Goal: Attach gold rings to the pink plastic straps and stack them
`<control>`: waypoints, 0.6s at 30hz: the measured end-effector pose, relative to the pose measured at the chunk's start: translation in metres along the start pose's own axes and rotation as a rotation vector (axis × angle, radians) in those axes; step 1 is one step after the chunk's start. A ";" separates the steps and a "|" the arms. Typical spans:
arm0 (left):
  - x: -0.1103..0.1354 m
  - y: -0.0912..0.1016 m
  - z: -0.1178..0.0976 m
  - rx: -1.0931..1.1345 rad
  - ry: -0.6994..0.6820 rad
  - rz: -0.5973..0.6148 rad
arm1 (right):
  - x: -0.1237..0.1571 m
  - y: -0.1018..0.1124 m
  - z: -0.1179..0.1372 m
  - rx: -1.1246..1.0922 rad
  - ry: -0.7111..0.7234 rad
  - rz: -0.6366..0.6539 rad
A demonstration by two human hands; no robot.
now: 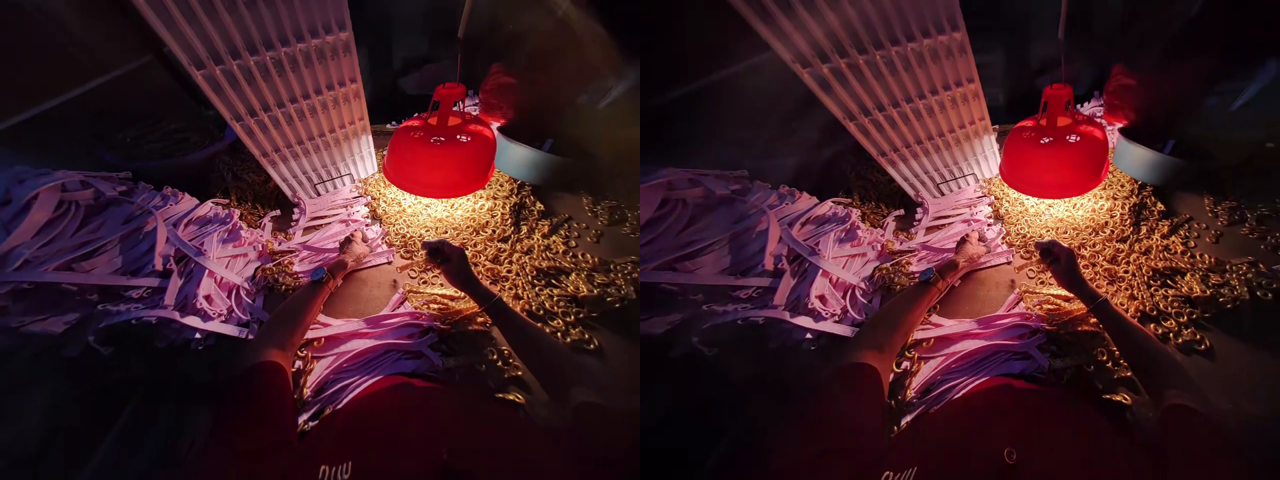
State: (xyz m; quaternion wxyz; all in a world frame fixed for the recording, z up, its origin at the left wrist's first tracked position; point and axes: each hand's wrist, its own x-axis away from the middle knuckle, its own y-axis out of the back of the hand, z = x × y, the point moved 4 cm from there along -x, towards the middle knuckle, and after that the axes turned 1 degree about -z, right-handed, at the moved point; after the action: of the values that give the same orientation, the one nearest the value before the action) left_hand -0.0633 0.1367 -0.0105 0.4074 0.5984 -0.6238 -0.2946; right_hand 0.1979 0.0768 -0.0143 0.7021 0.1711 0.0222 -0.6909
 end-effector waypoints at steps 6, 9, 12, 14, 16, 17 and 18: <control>0.046 0.019 -0.023 0.109 -0.248 -0.117 | -0.001 -0.030 -0.008 -0.155 -0.154 0.143; 0.068 0.008 -0.030 0.405 -0.273 0.010 | -0.004 -0.050 -0.010 -0.254 -0.220 0.190; 0.080 -0.018 -0.028 0.631 -0.175 0.234 | -0.003 -0.068 -0.009 -0.311 -0.245 0.252; 0.084 -0.035 -0.021 0.666 -0.095 0.319 | -0.002 -0.075 -0.010 -0.288 -0.229 0.343; 0.086 -0.048 -0.015 0.723 -0.074 0.362 | -0.006 -0.075 -0.012 -0.175 -0.140 0.439; 0.087 -0.052 -0.013 0.764 -0.092 0.361 | -0.012 -0.072 -0.013 -0.072 -0.068 0.451; 0.087 -0.054 -0.010 0.799 -0.114 0.340 | -0.022 -0.065 -0.016 0.072 0.007 0.424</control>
State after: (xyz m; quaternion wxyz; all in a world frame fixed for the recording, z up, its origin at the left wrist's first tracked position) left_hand -0.0225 0.0460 -0.0384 0.1516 0.5806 -0.7999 0.0084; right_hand 0.1363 0.1027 -0.0371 0.8249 0.1994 -0.0365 -0.5277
